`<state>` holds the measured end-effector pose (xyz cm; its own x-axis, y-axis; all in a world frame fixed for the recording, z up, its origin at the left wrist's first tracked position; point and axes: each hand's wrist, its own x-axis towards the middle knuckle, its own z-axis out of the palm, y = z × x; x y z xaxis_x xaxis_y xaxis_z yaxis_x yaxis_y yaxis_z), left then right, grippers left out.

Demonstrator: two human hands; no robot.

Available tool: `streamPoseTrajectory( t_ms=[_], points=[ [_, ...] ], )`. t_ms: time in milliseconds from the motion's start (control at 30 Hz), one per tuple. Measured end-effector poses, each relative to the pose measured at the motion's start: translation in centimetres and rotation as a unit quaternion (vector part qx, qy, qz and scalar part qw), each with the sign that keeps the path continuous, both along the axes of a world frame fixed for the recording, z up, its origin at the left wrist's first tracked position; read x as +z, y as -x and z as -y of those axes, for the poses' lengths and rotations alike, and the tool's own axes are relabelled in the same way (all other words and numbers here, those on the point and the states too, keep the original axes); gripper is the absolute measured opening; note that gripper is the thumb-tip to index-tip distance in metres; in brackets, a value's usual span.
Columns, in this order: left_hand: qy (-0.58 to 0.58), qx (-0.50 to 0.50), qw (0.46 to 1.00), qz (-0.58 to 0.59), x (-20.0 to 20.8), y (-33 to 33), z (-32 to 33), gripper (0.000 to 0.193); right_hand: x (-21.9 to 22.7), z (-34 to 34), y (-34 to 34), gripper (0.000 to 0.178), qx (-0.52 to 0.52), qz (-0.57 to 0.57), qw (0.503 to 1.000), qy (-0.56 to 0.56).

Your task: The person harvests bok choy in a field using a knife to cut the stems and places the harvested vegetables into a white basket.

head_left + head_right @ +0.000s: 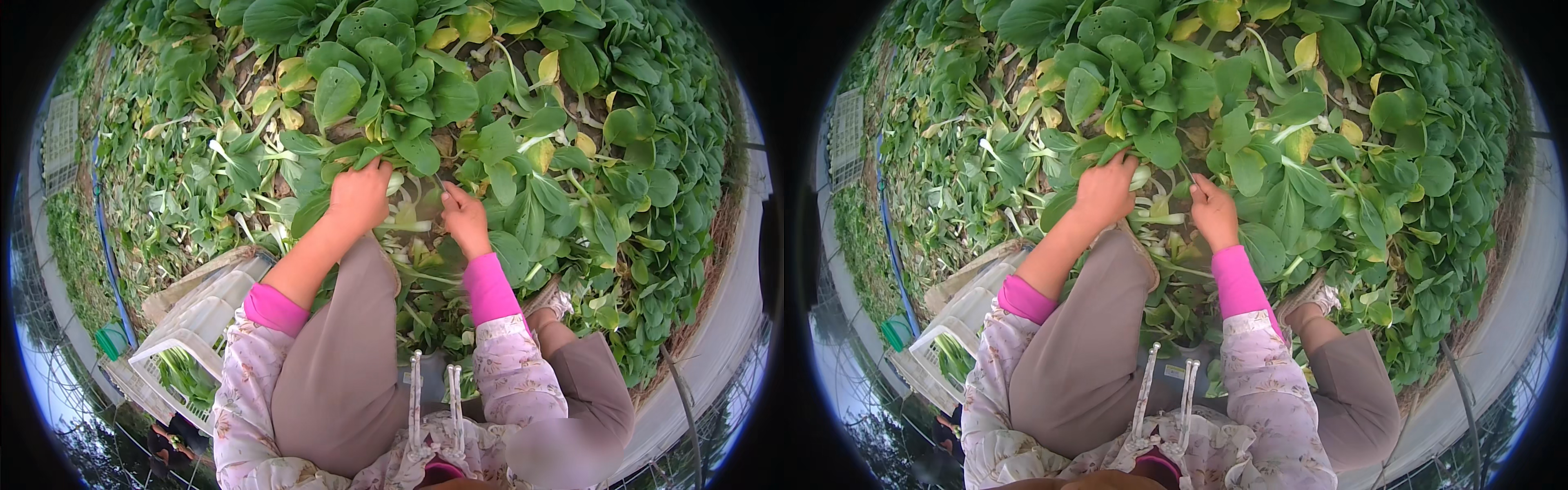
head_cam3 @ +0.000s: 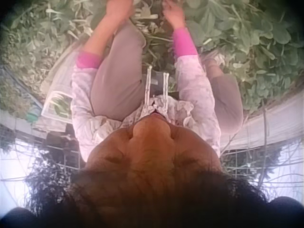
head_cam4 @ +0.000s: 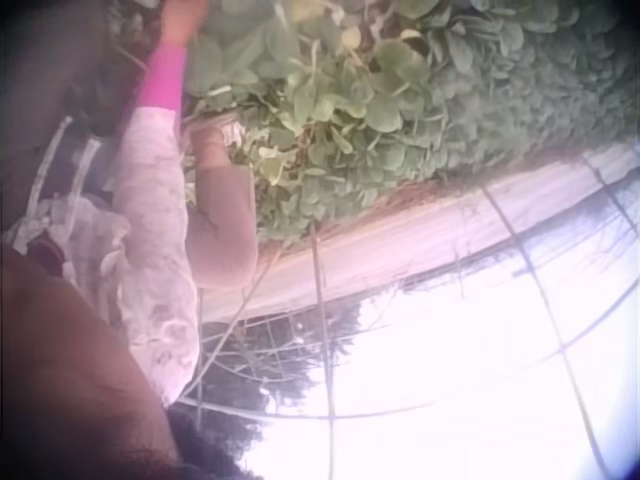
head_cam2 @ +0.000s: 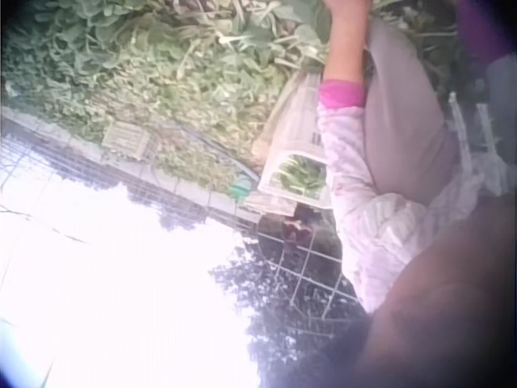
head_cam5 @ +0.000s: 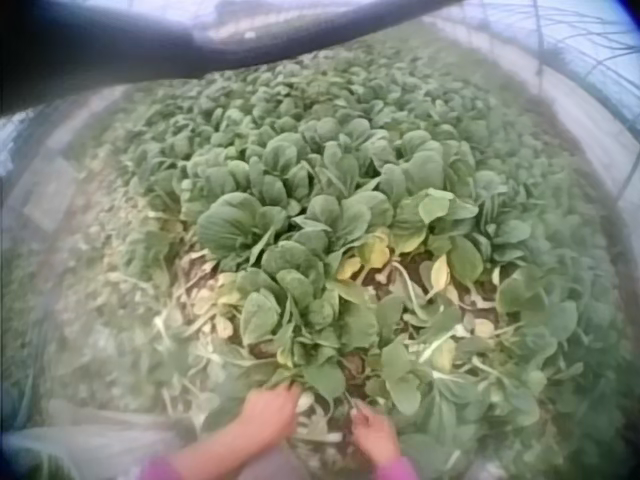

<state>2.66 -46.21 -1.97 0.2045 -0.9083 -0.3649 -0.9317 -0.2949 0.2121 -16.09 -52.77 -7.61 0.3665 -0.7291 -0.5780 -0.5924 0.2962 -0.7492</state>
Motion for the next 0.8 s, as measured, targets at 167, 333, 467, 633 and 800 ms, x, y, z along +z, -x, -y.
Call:
streamPoseTrajectory(
  t_ms=[167,333,467,633,800],
  points=[
    [-0.065,0.052,0.996,-0.039,-0.1,-0.4,0.1,0.031,-0.4,0.8,-2.0,0.04,-0.04,0.032,0.987,-0.149],
    [-0.052,0.112,0.985,-0.123,2.1,-0.1,0.1,0.04,-1.9,0.1,-1.3,0.033,0.059,-0.028,0.997,0.035],
    [-0.016,0.129,0.955,-0.268,6.0,1.0,-1.6,0.045,1.0,-2.2,2.8,0.037,-0.021,0.016,0.998,0.049],
    [0.084,0.042,0.869,-0.485,7.6,3.1,-3.2,0.049,8.0,-3.6,4.1,0.054,-0.275,0.274,0.922,-0.009],
    [-0.028,-0.038,0.87,-0.49,9.5,4.8,-1.3,0.056,11.7,-0.9,4.2,0.038,-0.292,0.315,0.899,0.085]
  ],
)
